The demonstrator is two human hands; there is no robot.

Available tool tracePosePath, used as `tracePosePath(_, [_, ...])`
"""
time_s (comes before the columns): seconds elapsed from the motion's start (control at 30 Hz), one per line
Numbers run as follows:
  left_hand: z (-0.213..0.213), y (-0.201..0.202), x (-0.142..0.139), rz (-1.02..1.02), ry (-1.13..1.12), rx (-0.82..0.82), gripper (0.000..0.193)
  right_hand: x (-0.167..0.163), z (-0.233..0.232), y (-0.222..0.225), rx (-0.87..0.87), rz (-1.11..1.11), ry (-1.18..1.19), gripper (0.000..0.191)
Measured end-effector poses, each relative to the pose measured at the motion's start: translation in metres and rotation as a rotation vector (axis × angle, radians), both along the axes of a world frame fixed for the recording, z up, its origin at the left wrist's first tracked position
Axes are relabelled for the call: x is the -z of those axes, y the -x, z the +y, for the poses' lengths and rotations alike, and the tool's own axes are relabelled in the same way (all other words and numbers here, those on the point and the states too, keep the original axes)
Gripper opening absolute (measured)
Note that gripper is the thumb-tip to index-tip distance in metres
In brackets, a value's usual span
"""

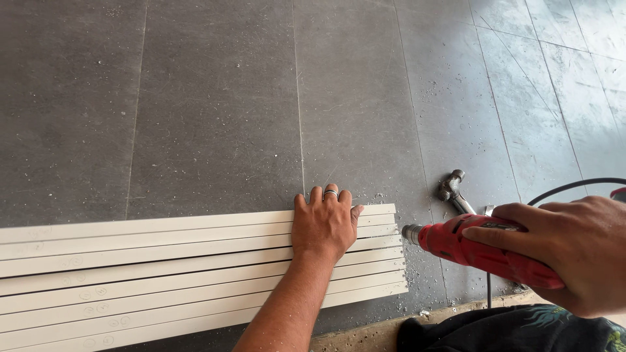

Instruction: The person uses a red corded drill to make holes in a stack of white plastic strips placed on a tiled floor. They hold the stack with their left hand and operate the drill with their right hand. After drilling, they remove the drill bit and select a new one from a collection on a wooden board.

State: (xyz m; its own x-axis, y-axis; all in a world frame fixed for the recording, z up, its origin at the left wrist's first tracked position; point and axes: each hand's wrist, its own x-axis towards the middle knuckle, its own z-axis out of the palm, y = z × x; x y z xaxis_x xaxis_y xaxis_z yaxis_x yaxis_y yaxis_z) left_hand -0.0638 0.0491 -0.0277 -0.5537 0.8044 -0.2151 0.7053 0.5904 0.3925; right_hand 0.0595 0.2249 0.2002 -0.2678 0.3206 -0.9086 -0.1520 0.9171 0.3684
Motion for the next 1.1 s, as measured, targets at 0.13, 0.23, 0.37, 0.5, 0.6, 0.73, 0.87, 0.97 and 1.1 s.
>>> tracePosePath(0.13, [0.0, -0.001, 0.0, -0.016, -0.006, 0.01, 0.048, -0.002, -0.004, 0.006, -0.078, 0.005, 0.082, 0.092])
tracePosePath(0.23, [-0.001, -0.001, -0.001, -0.027, -0.002, 0.018, 0.048, -0.001, -0.003, 0.008, -0.122, -0.123, 0.057, 0.091])
tracePosePath(0.37, [-0.001, -0.001, -0.001, -0.006, -0.005, 0.035, 0.048, 0.0, -0.004, 0.004, -0.165, -0.078, 0.102, 0.093])
tracePosePath(0.5, [-0.001, 0.0, -0.001, -0.007, -0.004, 0.046, 0.047, -0.001, -0.005, 0.005, -0.183, -0.128, 0.095, 0.093])
tracePosePath(0.6, [-0.002, -0.001, -0.001, -0.02, -0.004, 0.051, 0.046, -0.002, -0.009, 0.006, -0.219, -0.164, 0.082, 0.096])
tracePosePath(0.73, [-0.001, -0.001, 0.0, -0.004, -0.022, 0.052, 0.045, -0.003, -0.012, 0.006, -0.265, -0.143, 0.079, 0.102])
tracePosePath(0.87, [-0.002, -0.002, 0.001, 0.001, -0.032, 0.052, 0.045, -0.005, -0.014, 0.009, -0.273, -0.191, 0.071, 0.099])
tracePosePath(0.97, [-0.002, -0.001, 0.002, 0.02, -0.041, 0.049, 0.045, -0.007, -0.018, 0.011, -0.287, -0.2, 0.061, 0.099])
tracePosePath(1.1, [-0.002, -0.001, 0.002, 0.01, -0.024, 0.055, 0.045, -0.009, -0.023, 0.014, -0.268, -0.203, 0.058, 0.098])
